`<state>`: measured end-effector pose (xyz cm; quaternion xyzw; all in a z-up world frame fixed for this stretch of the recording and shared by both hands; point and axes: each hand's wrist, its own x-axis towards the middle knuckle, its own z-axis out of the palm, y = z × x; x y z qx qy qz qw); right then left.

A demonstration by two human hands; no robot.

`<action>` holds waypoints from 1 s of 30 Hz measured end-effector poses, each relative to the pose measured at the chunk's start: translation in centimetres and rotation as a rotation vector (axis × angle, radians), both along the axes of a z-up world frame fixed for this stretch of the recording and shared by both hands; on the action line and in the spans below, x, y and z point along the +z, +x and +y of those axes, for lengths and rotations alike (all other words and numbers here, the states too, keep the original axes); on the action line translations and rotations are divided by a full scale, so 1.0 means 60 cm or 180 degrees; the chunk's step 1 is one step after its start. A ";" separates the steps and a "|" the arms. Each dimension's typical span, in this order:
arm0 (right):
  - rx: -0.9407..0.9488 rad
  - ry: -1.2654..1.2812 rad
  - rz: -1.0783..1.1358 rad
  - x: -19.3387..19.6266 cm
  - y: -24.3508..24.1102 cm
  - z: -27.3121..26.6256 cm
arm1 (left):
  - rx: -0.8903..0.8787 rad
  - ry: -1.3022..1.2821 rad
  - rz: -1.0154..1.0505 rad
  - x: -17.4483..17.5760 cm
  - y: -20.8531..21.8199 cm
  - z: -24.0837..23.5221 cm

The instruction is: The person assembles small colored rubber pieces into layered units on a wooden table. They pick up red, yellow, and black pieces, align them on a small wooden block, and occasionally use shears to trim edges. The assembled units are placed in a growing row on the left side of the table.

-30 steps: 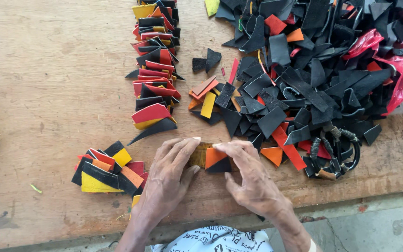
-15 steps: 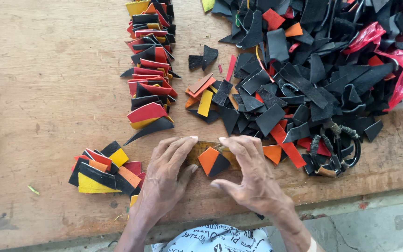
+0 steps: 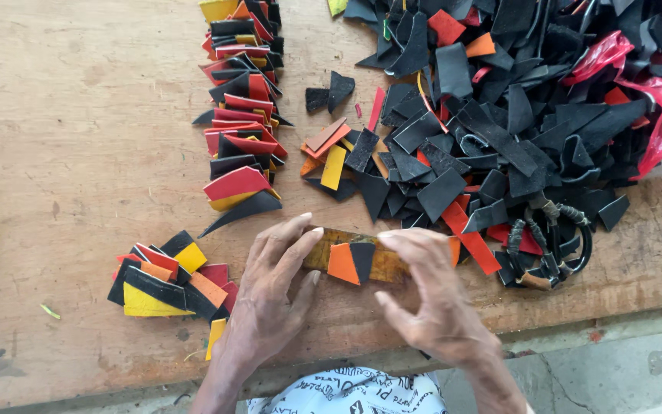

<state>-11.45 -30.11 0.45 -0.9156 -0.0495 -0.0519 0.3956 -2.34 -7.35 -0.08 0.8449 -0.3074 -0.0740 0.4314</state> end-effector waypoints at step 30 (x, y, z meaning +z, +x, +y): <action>-0.2743 -0.1079 0.0392 0.007 -0.110 -0.179 | -0.0505 -0.1753 0.2896 -0.038 0.023 -0.225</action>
